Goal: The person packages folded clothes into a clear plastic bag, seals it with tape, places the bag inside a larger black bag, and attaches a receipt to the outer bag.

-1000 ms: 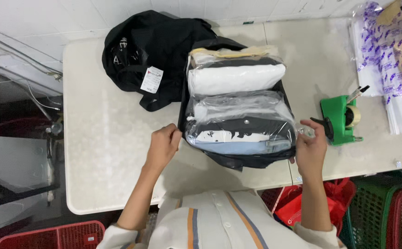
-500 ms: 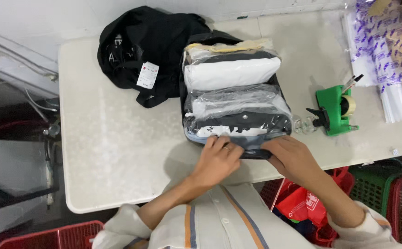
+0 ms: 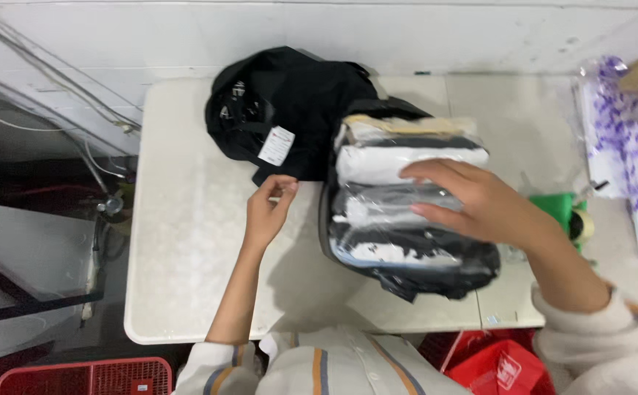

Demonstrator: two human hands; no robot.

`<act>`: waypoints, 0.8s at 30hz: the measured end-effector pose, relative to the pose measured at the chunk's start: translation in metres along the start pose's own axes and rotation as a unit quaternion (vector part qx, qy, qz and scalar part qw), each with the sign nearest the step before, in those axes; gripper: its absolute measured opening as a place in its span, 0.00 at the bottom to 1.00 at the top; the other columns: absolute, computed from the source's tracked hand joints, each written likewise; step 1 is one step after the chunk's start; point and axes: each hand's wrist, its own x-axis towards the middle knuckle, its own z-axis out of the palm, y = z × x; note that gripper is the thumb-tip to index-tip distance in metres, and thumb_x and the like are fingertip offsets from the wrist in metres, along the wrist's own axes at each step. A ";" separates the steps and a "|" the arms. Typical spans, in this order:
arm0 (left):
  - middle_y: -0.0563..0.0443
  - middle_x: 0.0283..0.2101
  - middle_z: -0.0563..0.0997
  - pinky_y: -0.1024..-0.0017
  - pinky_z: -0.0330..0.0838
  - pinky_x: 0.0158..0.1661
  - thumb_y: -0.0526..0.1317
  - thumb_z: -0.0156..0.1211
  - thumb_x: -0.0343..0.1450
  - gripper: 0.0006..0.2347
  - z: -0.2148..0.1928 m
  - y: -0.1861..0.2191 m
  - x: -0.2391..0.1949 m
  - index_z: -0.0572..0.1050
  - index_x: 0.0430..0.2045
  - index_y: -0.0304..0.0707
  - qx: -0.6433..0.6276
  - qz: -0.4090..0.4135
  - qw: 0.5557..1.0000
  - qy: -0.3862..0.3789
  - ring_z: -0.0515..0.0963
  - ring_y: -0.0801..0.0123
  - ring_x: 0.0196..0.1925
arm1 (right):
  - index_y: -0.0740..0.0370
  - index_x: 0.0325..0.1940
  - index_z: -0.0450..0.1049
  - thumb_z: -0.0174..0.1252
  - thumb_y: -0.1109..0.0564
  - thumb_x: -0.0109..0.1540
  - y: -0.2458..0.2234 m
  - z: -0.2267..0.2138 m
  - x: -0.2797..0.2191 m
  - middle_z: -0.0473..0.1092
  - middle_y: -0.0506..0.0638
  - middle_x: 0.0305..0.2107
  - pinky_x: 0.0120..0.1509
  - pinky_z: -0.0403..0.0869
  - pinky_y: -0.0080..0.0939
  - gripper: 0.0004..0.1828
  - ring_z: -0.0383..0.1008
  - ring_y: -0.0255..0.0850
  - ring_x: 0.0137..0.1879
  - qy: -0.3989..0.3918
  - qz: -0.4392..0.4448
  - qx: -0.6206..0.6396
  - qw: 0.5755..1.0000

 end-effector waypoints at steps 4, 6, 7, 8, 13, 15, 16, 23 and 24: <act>0.37 0.51 0.69 0.53 0.67 0.46 0.51 0.63 0.63 0.28 0.006 -0.093 0.033 0.59 0.53 0.39 -0.091 -0.246 0.964 0.049 0.72 0.46 0.49 | 0.66 0.48 0.68 0.56 0.54 0.57 0.011 0.013 0.112 0.70 0.64 0.38 0.49 0.69 0.57 0.19 0.71 0.61 0.45 -0.069 -0.112 -0.031 0.991; 0.29 0.61 0.61 0.44 0.62 0.53 0.54 0.64 0.62 0.39 0.006 -0.085 0.043 0.49 0.60 0.34 -0.216 -0.353 0.908 0.064 0.66 0.37 0.58 | 0.70 0.47 0.67 0.54 0.56 0.57 0.046 0.041 0.182 0.69 0.69 0.37 0.47 0.68 0.63 0.19 0.70 0.66 0.43 -0.106 -0.122 -0.038 0.986; 0.25 0.63 0.51 0.41 0.56 0.55 0.60 0.58 0.61 0.43 0.003 -0.066 0.047 0.43 0.61 0.31 -0.290 -0.382 0.869 0.116 0.59 0.34 0.61 | 0.64 0.48 0.68 0.54 0.51 0.58 0.077 0.065 0.221 0.70 0.62 0.36 0.45 0.70 0.57 0.19 0.72 0.58 0.42 -0.135 -0.078 -0.133 0.979; 0.21 0.65 0.42 0.39 0.50 0.58 0.66 0.52 0.61 0.48 0.001 -0.047 0.051 0.38 0.63 0.28 -0.362 -0.408 0.821 0.167 0.52 0.31 0.64 | 0.58 0.49 0.69 0.54 0.47 0.59 0.109 0.089 0.261 0.71 0.54 0.35 0.44 0.73 0.50 0.19 0.74 0.51 0.42 -0.162 -0.032 -0.226 0.960; 0.20 0.63 0.41 0.37 0.54 0.56 0.68 0.60 0.59 0.53 0.034 -0.076 0.101 0.29 0.61 0.31 -0.490 -0.416 0.744 0.183 0.57 0.30 0.61 | 0.55 0.54 0.62 0.64 0.43 0.48 0.129 0.155 0.364 0.61 0.63 0.44 0.37 0.69 0.68 0.34 0.67 0.63 0.46 -0.111 0.144 -0.248 0.952; 0.20 0.62 0.41 0.37 0.55 0.55 0.67 0.63 0.57 0.55 0.039 -0.081 0.115 0.26 0.61 0.36 -0.530 -0.435 0.701 0.195 0.58 0.29 0.60 | 0.51 0.67 0.50 0.71 0.37 0.44 0.130 0.184 0.372 0.49 0.69 0.60 0.41 0.65 0.78 0.55 0.60 0.73 0.57 -0.053 0.211 -0.170 0.961; 0.21 0.61 0.45 0.44 0.63 0.52 0.66 0.63 0.58 0.55 0.041 -0.088 0.115 0.27 0.61 0.34 -0.534 -0.455 0.694 0.162 0.62 0.34 0.59 | 0.52 0.68 0.44 0.66 0.36 0.49 0.131 0.199 0.368 0.48 0.69 0.62 0.52 0.56 0.76 0.53 0.52 0.68 0.63 -0.049 0.285 -0.074 0.954; 0.30 0.63 0.55 0.45 0.58 0.56 0.53 0.55 0.69 0.31 0.019 -0.123 0.128 0.53 0.61 0.35 -0.430 -0.428 0.785 0.122 0.59 0.41 0.64 | 0.64 0.43 0.73 0.57 0.52 0.53 0.151 0.229 0.372 0.71 0.63 0.37 0.44 0.72 0.60 0.18 0.70 0.63 0.48 -0.028 0.285 -0.063 0.956; 0.30 0.63 0.55 0.45 0.58 0.56 0.53 0.55 0.69 0.31 0.006 -0.134 0.125 0.53 0.61 0.35 -0.432 -0.429 0.783 0.127 0.59 0.41 0.64 | 0.64 0.43 0.73 0.57 0.52 0.53 0.144 0.219 0.376 0.71 0.63 0.37 0.44 0.72 0.60 0.18 0.70 0.63 0.48 -0.032 0.281 -0.063 0.957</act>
